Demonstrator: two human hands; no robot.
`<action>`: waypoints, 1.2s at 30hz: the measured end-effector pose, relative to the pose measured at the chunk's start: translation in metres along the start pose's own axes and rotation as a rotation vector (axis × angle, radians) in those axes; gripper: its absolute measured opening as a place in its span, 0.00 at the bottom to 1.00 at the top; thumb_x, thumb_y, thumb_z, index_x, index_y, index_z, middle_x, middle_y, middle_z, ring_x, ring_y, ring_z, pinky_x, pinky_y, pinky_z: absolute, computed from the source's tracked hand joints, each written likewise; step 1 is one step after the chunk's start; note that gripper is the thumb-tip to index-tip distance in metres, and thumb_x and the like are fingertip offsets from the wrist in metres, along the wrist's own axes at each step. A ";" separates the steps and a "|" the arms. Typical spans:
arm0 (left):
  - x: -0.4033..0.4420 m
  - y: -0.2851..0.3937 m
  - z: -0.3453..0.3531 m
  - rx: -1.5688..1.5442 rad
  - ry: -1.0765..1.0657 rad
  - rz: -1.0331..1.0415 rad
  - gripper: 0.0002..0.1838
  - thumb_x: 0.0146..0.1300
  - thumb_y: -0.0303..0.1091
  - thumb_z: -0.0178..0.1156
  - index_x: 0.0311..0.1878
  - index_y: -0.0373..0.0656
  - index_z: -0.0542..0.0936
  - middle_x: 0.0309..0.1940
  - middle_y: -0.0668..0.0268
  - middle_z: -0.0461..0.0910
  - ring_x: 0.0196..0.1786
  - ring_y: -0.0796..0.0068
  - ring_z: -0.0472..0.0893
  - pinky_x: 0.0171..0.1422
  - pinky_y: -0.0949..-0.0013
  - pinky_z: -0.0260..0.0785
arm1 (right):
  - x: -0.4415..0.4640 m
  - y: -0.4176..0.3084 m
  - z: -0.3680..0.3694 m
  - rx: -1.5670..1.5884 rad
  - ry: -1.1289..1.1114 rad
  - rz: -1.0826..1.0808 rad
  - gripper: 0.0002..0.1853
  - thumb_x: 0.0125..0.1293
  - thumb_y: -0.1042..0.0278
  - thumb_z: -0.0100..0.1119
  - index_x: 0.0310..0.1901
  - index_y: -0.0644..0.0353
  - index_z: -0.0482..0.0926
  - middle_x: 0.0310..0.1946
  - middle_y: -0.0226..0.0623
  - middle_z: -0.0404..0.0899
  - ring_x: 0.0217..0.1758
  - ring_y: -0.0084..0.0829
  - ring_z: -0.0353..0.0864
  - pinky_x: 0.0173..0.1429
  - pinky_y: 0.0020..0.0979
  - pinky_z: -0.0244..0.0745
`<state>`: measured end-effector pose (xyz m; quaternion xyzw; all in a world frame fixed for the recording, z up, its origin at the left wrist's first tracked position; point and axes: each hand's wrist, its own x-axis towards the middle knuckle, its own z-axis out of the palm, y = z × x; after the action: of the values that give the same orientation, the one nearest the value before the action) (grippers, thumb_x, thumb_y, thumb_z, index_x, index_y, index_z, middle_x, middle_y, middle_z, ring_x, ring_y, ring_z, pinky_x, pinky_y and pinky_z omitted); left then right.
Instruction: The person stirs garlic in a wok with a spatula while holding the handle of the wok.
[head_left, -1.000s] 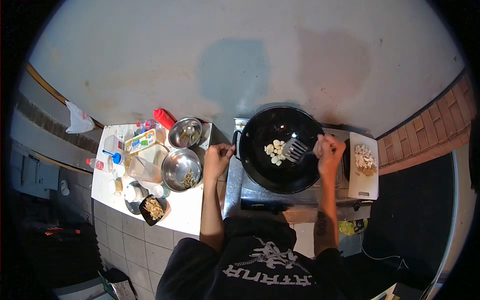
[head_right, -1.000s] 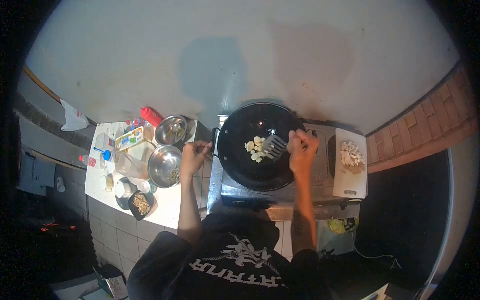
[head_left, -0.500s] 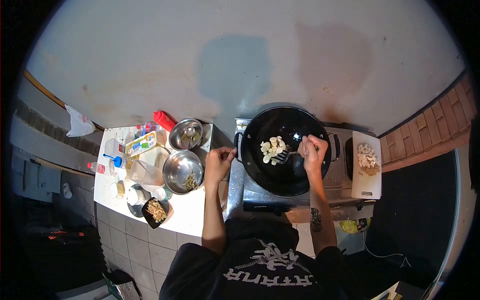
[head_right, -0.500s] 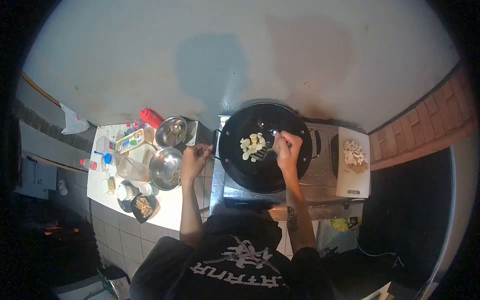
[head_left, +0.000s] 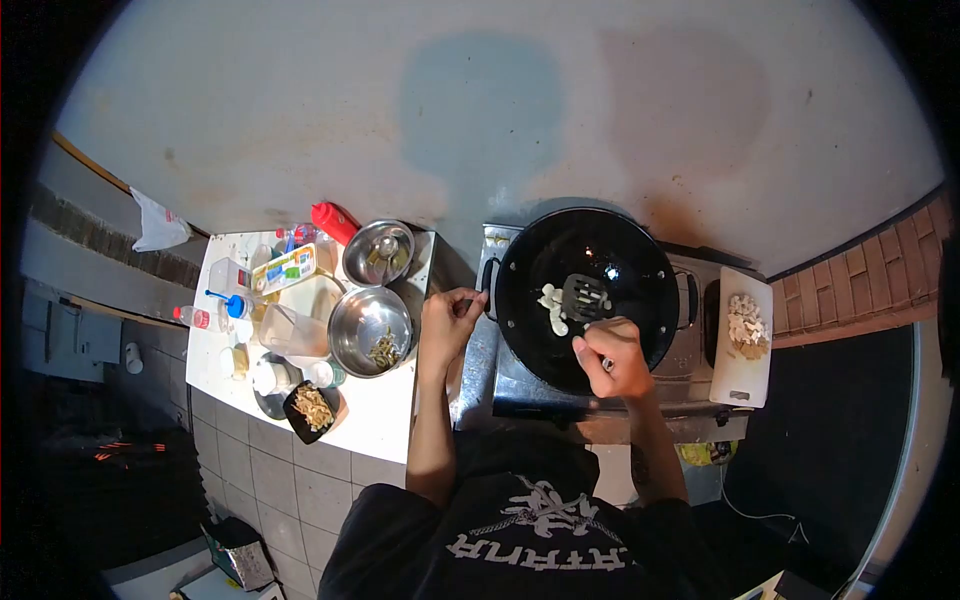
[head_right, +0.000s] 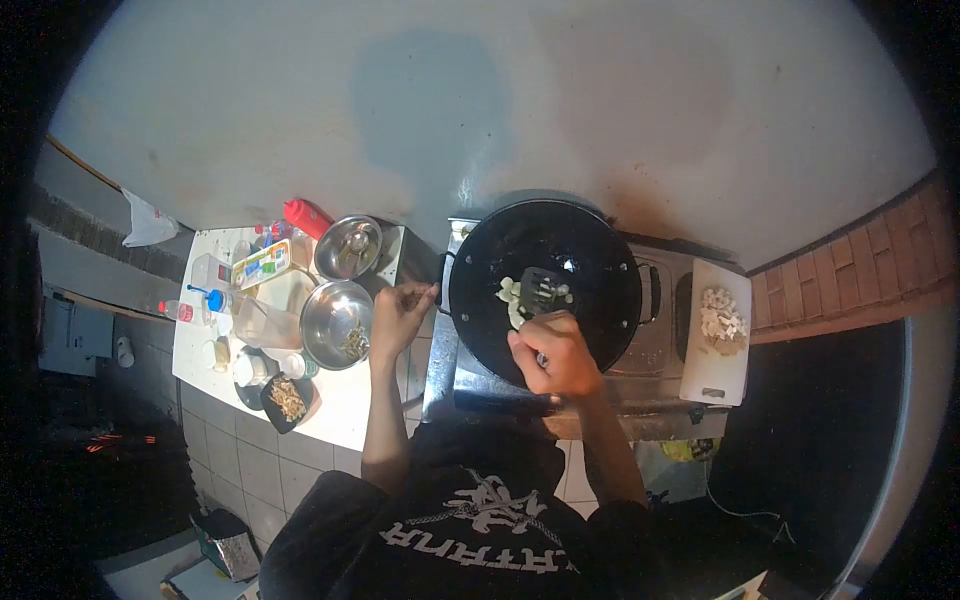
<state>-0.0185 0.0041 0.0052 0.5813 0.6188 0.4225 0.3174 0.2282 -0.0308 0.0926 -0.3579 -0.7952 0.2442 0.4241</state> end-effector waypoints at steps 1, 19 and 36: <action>0.000 0.001 -0.001 -0.002 0.001 -0.001 0.11 0.58 0.36 0.66 0.34 0.36 0.84 0.11 0.69 0.64 0.17 0.82 0.62 0.23 0.71 0.56 | -0.001 0.001 -0.002 -0.035 0.009 0.020 0.16 0.54 0.80 0.57 0.15 0.61 0.64 0.10 0.39 0.62 0.13 0.38 0.67 0.24 0.36 0.60; -0.001 -0.001 0.002 -0.008 0.015 -0.009 0.11 0.57 0.36 0.66 0.34 0.35 0.84 0.11 0.66 0.67 0.17 0.80 0.65 0.25 0.70 0.59 | -0.027 0.059 0.003 0.556 0.824 0.375 0.21 0.66 0.79 0.48 0.15 0.57 0.58 0.11 0.22 0.54 0.14 0.13 0.49 0.18 0.24 0.44; 0.001 0.013 -0.005 0.070 -0.038 -0.028 0.12 0.58 0.35 0.66 0.33 0.34 0.84 0.10 0.67 0.64 0.16 0.82 0.60 0.23 0.71 0.54 | -0.027 0.055 -0.010 0.423 0.725 0.363 0.21 0.65 0.77 0.51 0.14 0.59 0.59 0.11 0.22 0.58 0.15 0.13 0.53 0.20 0.24 0.45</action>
<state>-0.0170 0.0036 0.0187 0.5912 0.6351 0.3848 0.3147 0.2672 -0.0161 0.0465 -0.4592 -0.4527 0.3306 0.6892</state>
